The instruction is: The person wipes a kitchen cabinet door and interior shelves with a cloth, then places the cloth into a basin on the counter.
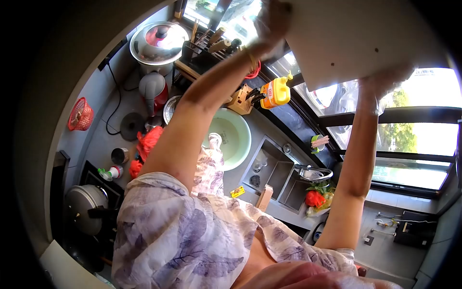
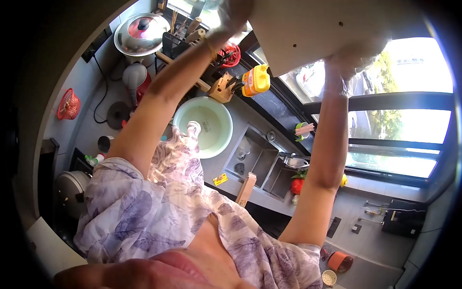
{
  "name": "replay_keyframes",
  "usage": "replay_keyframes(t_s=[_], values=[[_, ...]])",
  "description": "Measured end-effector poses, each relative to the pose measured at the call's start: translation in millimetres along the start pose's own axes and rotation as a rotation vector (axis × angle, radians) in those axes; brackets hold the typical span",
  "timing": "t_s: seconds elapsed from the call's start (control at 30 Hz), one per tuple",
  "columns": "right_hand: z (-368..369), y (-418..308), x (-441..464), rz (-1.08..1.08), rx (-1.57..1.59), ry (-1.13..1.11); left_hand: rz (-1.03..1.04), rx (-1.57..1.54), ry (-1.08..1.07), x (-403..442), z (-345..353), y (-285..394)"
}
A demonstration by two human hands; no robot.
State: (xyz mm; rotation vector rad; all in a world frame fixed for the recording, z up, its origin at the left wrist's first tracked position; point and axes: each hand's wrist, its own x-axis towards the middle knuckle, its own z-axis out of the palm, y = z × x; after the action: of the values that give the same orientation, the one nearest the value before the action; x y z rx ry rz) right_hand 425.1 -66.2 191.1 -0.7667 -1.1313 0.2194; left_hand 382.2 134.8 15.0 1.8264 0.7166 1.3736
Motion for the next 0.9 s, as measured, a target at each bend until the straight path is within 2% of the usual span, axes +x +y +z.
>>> replay_keyframes(t_s=[0.03, 0.07, 0.13, 0.17, 0.2, 0.27, 0.33, 0.37, 0.4, 0.43, 0.47, 0.53, 0.6, 0.67, 0.73, 0.77, 0.83, 0.9], values=[[-8.4, 0.9, 1.3, -0.071, -0.126, -0.014, 0.019, -0.027, -0.005, -27.2, -16.2, 33.2], [-8.6, 1.8, 0.0, -0.151, -0.312, 0.006, 0.387, 0.243, -0.02, -62.8, -41.0, 60.9], [-3.7, 4.4, -1.8, -0.283, -0.658, 0.058, 0.571, 0.141, 0.024, -110.4, -62.9, 101.3], [-1.6, 4.0, -1.7, -0.331, -0.782, 0.071, 0.391, -0.236, 0.078, -116.4, -54.0, 111.0], [1.0, 3.4, -1.7, -0.38, -0.895, 0.082, 0.458, -0.269, 0.148, -106.7, -53.0, 109.3], [3.0, 1.4, -2.5, -0.446, -1.077, 0.078, 0.448, 0.037, 0.198, -79.0, -36.0, 90.6], [2.9, 1.3, -2.2, -0.504, -1.243, 0.061, 0.365, 0.519, 0.394, -6.0, 14.0, 33.7], [1.9, -0.5, -0.5, -0.521, -1.304, 0.05, 0.183, 0.023, 0.196, 22.3, -14.0, 39.0], [1.4, -3.3, 2.3, -0.537, -1.347, 0.036, 0.13, 0.146, 0.254, 35.9, -18.1, 33.1], [0.9, -5.4, 4.0, -0.548, -1.377, 0.034, 0.29, 0.163, 0.17, 39.6, -30.6, 36.4], [1.3, -11.2, 1.0, -0.554, -1.383, -0.006, 0.448, 0.167, 0.08, 43.2, -43.8, 40.4], [3.0, -14.9, -6.7, -0.565, -1.382, -0.015, 0.48, 0.642, 0.404, -9.1, -6.3, 58.5], [8.6, -4.5, -17.0, -0.576, -1.363, 0.04, 0.553, 0.176, 0.023, -71.0, -17.5, 82.2], [10.8, 0.9, -15.3, -0.554, -1.3, 0.067, 0.578, -0.214, 0.074, -76.1, -45.8, 103.3], [12.4, 2.9, -14.4, -0.508, -1.171, 0.097, 0.684, 0.063, 0.186, -51.4, -44.6, 87.2], [13.0, 5.4, -15.6, -0.488, -1.1, 0.117, 0.707, 0.343, 0.294, -25.9, -40.5, 74.2], [14.7, 8.2, -18.2, -0.427, -0.937, 0.144, 0.525, 0.371, 0.214, 65.0, 16.7, -2.5], [16.9, 11.1, -21.8, -0.341, -0.723, 0.173, 0.426, 0.248, 0.216, 69.3, 10.1, -4.2]])
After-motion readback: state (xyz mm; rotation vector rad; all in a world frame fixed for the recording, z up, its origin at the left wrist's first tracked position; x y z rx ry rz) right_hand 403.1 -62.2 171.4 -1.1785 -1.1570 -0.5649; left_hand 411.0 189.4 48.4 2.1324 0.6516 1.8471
